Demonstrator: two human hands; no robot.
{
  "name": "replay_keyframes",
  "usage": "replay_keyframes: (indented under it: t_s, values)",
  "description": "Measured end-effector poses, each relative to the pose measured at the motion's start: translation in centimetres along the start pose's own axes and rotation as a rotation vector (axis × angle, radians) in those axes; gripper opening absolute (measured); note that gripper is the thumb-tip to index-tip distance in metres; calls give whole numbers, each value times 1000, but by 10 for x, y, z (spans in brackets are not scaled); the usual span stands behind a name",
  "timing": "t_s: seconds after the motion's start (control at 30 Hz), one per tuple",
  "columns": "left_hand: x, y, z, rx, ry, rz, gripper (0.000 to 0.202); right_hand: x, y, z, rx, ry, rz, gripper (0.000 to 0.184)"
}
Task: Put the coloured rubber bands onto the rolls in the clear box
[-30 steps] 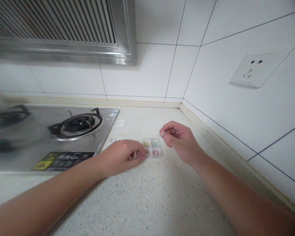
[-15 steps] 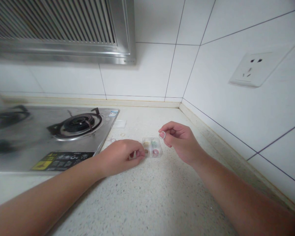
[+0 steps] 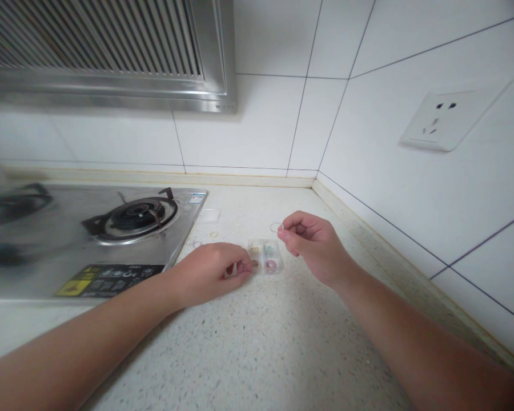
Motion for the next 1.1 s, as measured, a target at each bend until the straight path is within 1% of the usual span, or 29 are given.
replay_keyframes:
  t_s: [0.2, 0.33, 0.43, 0.53, 0.63, 0.73, 0.83, 1.1]
  values:
    - [0, 0, 1, -4, -5, 2, 13, 0, -8, 1, -7, -2, -56, 19]
    - [0, 1, 0, -10, 0, 4, 13, 1, -9, 3, -75, -2, -58, 20]
    - [0, 1, 1, -10, -5, 6, 13, 3, -9, 6, -231, -6, -47, 22]
    - [0, 1, 1, -8, -10, 4, 13, 5, -17, 8, -495, 9, -65, 22]
    - [0, 1, 1, -13, -15, 1, 13, 5, -30, 7, -738, 70, -101, 20]
    - [0, 2, 1, -16, -19, 1, 12, 5, -36, 6, -897, 110, -106, 18]
    - [-1, 2, 1, -15, -21, -4, 12, 4, -37, 4, -974, 137, -106, 18]
    - [0, 2, 2, 0, -18, -1, 15, 3, -36, -1, -1041, 183, -130, 20]
Point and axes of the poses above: each hand's wrist, its own x-axis towards the middle knuckle, its own z-axis out of the back of the hand, y = z × x, the point moved 10 cm from there along x, towards the middle knuckle, and after that the axes turned 11 degrees about -x, right-handed, at the moved point
